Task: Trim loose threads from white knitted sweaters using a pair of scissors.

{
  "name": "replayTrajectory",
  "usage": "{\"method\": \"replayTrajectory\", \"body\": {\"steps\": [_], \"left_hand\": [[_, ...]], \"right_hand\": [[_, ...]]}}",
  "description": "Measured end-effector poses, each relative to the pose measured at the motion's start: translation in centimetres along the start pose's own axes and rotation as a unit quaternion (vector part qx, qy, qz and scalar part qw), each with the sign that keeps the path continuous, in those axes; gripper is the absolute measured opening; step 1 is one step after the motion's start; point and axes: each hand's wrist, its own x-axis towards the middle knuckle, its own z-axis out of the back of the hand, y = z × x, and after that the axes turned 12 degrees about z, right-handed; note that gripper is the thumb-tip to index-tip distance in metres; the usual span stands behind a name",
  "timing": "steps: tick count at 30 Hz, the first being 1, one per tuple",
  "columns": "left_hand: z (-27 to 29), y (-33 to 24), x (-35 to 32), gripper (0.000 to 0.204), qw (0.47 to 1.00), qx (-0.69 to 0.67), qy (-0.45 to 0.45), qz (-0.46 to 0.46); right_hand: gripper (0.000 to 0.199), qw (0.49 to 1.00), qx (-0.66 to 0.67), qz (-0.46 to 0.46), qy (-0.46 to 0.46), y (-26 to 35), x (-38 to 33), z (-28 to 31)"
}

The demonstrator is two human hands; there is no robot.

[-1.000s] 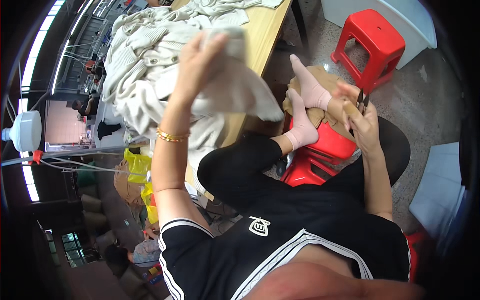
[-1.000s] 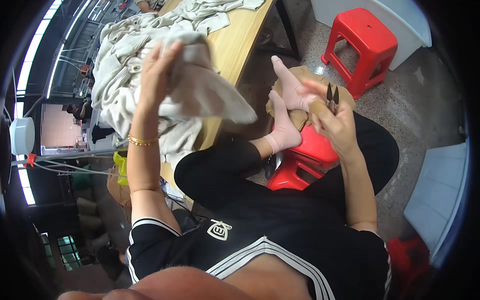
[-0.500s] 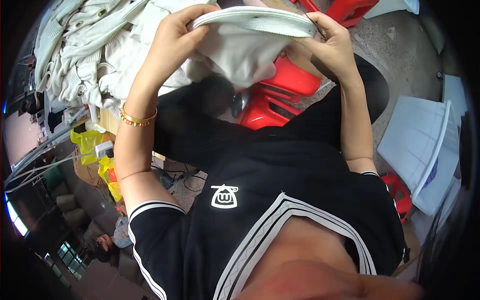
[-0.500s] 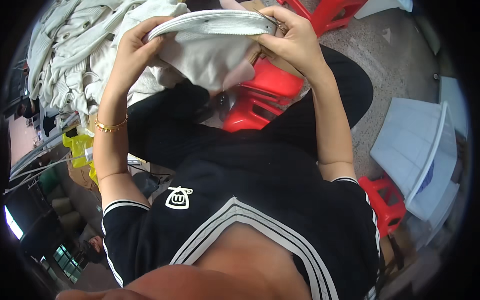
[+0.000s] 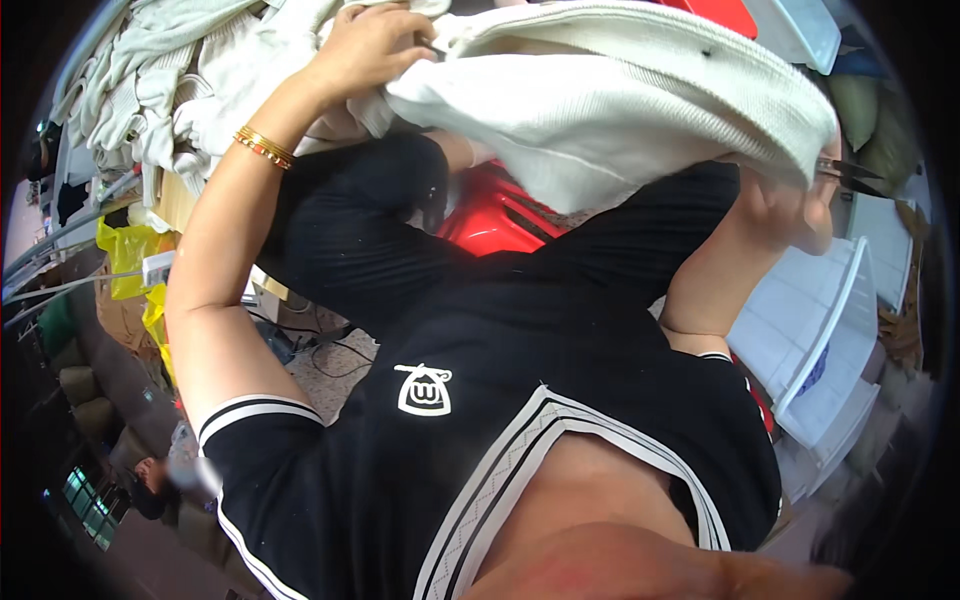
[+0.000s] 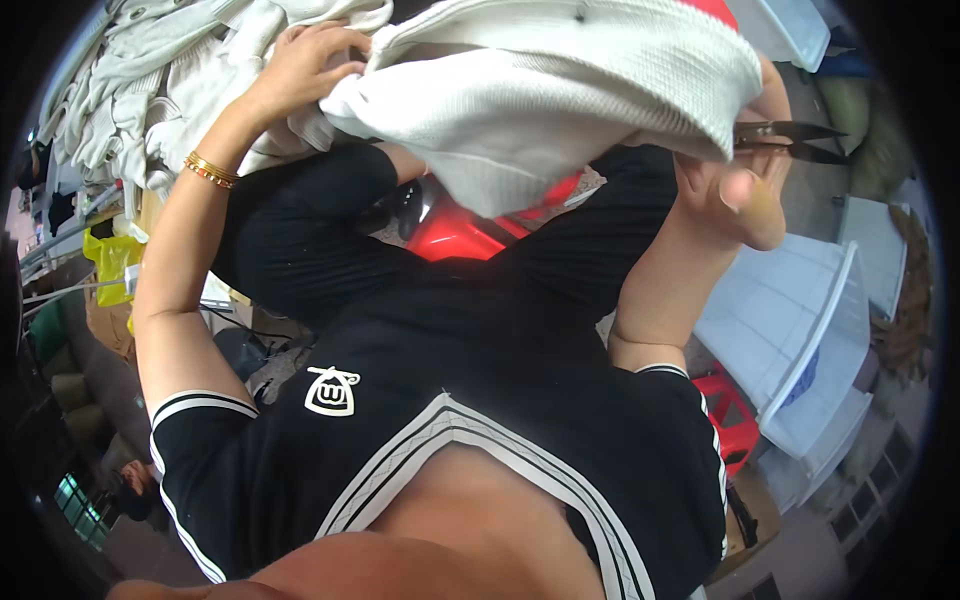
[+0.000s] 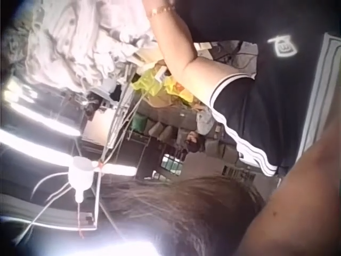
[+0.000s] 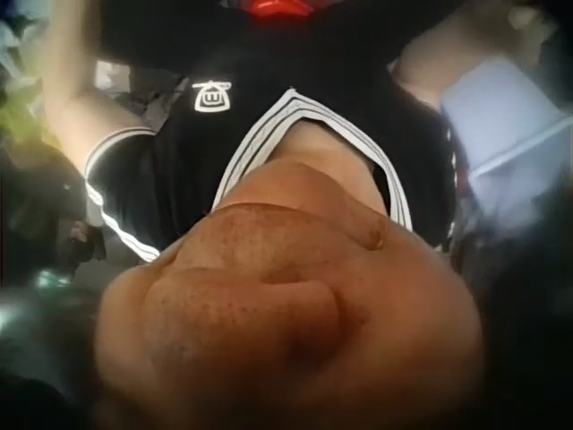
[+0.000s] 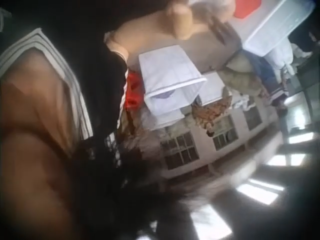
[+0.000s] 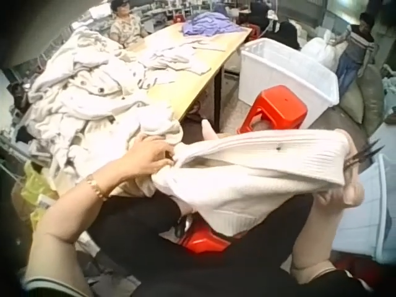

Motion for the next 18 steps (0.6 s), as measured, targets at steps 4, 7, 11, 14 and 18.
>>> {"method": "replayTrajectory", "body": {"steps": [4, 7, 11, 14, 18], "left_hand": [[0.3, -0.2, 0.8, 0.028, 0.996, -0.040, 0.036, 0.068], [3.8, -4.3, 1.1, 0.073, 0.986, 0.027, 0.109, 0.126], [2.8, -6.1, 1.7, 0.063, 0.989, -0.098, -0.014, 0.110], [0.9, -6.3, 1.5, 0.052, 0.989, -0.008, -0.139, 0.047], [0.5, -5.9, 1.3, 0.036, 0.988, -0.106, -0.111, 0.012]], "right_hand": [[0.058, 0.992, -0.093, -0.022, -0.085, 1.2, -1.3, -1.2], [0.052, 0.993, -0.096, -0.029, -0.055, 1.5, -1.5, -2.0], [0.048, 0.994, -0.090, -0.040, -0.047, 1.5, -1.3, -3.2], [0.049, 0.996, -0.083, -0.023, 0.020, 1.0, -0.3, -3.9], [0.049, 0.994, -0.103, -0.021, 0.008, 1.1, 0.2, -4.7]]}}
